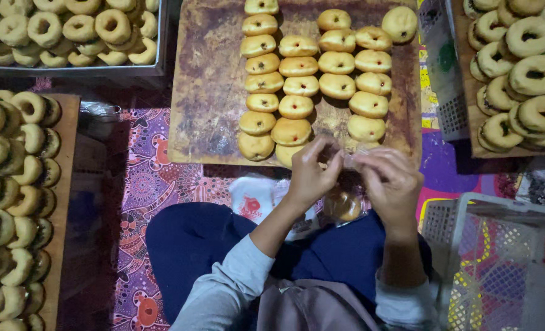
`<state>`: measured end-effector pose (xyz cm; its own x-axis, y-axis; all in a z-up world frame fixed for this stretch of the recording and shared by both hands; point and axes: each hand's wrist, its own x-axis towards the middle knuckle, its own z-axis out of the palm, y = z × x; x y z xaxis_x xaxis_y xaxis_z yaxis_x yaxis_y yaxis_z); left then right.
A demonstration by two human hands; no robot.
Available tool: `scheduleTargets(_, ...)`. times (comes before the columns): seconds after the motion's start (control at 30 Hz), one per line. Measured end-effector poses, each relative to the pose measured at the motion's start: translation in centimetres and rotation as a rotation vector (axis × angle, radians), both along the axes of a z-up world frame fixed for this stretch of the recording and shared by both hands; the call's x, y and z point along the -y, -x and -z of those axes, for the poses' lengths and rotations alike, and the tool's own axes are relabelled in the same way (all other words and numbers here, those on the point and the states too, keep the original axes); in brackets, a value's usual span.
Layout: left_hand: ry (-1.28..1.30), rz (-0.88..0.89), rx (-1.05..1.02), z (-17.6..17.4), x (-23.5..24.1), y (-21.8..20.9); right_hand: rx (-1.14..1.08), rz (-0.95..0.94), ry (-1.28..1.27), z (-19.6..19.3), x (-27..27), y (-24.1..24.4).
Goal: The person sits on the floor and repeatedly picks up small round pastries from a wooden board, places them into clear plastic bags, and sets the filled bags into a nearby crate. The process is repeated continuously throughout the clip.
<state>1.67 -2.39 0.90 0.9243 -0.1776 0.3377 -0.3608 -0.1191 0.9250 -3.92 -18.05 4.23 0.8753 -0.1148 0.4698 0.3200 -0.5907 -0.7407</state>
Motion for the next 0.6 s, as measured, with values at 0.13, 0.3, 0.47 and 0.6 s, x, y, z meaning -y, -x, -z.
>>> scheduleTargets(0.13, -0.023, -0.055, 0.069, 0.3, 0.0, -0.3, 0.022, 0.369, 0.095, 1.4, 1.2, 0.5)
scheduleTargets(0.3, -0.13, -0.135, 0.151, 1.5, 0.3, -0.4, 0.022, 0.503, 0.181, -1.0, -0.6, 4.3)
scheduleTargets(0.47, -0.12, 0.093, 0.377, 2.5, 1.1, 1.7, -0.153, 0.242, -0.022, -1.2, -2.7, 3.7)
scheduleTargets(0.6, 0.287, 0.165, 0.224, 2.2, 1.1, 1.3, -0.015, 0.049, 0.099, 1.5, -1.5, -0.8)
